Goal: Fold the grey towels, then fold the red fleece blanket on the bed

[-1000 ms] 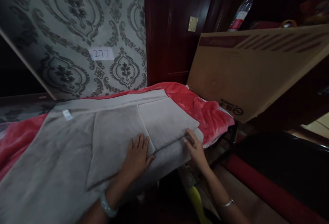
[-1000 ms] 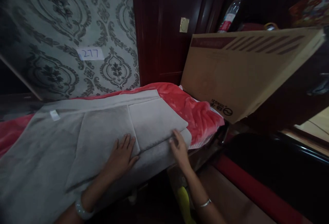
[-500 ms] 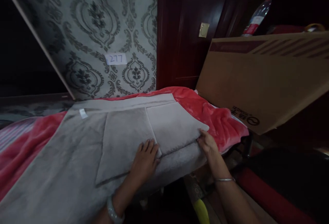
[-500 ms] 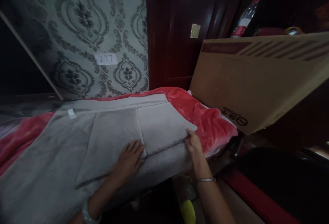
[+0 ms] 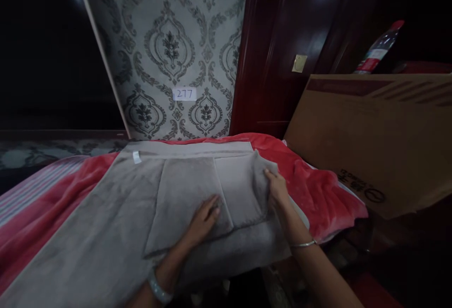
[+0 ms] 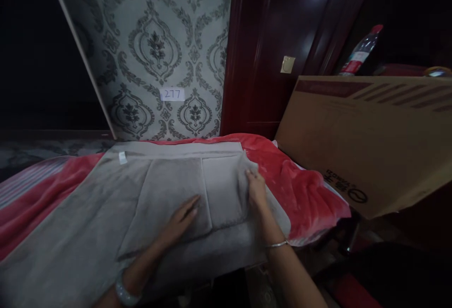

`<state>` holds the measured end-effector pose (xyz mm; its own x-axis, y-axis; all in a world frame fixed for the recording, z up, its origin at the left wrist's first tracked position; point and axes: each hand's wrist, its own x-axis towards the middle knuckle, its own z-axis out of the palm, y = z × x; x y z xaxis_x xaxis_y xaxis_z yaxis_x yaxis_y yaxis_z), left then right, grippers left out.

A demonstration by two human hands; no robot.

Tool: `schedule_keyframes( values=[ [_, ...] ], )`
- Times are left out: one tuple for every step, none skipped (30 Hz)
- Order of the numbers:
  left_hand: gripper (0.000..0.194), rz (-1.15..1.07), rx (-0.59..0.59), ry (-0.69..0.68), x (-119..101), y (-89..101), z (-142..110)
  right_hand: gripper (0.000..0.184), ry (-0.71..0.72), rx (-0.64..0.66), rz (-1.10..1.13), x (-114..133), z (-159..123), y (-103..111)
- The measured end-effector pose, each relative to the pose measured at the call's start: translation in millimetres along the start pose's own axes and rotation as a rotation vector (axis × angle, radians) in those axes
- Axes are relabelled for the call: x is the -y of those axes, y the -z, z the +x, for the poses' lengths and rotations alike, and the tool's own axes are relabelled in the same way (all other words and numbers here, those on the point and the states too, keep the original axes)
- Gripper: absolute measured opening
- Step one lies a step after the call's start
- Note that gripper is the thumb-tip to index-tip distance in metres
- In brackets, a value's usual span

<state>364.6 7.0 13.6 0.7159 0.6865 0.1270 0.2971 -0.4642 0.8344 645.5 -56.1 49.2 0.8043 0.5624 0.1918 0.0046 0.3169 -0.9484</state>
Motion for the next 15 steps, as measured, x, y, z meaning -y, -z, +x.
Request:
schedule_keyframes(
  values=[
    [0.058,-0.172,-0.044,0.058,0,9.2,3,0.035,0.028,0.086,-0.111,6,-5,-19],
    [0.060,-0.349,-0.086,0.122,0,19.5,7,0.035,0.069,0.189,-0.237,10,-14,-38],
    [0.061,-0.518,-0.124,0.189,0,30.6,10,0.035,0.118,0.300,-0.359,13,-25,-56],
    [0.061,-0.668,-0.158,0.252,0,41.9,12,0.035,0.170,0.417,-0.470,14,-40,-73],
    [0.060,-0.788,-0.184,0.306,0,52.9,14,0.035,0.221,0.536,-0.574,12,-57,-86],
    [0.058,-0.870,-0.197,0.350,1,62.8,16,0.038,0.279,0.665,-0.662,8,-74,-97],
    [0.055,-0.915,-0.204,0.380,2,71.1,16,0.043,0.338,0.782,-0.742,3,-92,-104],
    [0.052,-0.931,-0.202,0.397,5,77.6,16,0.049,0.388,0.878,-0.821,-2,-109,-108],
    [0.049,-0.933,-0.191,0.399,8,82.1,15,0.055,0.434,0.954,-0.896,-8,-123,-109],
    [0.047,-0.928,-0.176,0.395,11,84.8,13,0.061,0.479,1.003,-0.959,-14,-135,-108],
    [0.046,-0.927,-0.167,0.389,14,86.1,12,0.066,0.516,1.031,-1.006,-18,-144,-106],
    [0.047,-0.931,-0.167,0.382,16,86.4,11,0.069,0.547,1.043,-1.034,-21,-150,-102],
    [0.051,-0.936,-0.174,0.374,18,86.2,12,0.071,0.568,1.044,-1.044,-22,-154,-99],
    [0.056,-0.936,-0.184,0.367,19,85.8,13,0.072,0.576,1.038,-1.044,-23,-155,-95],
    [0.061,-0.925,-0.195,0.362,19,85.6,16,0.071,0.575,1.028,-1.042,-22,-155,-91]
  ],
)
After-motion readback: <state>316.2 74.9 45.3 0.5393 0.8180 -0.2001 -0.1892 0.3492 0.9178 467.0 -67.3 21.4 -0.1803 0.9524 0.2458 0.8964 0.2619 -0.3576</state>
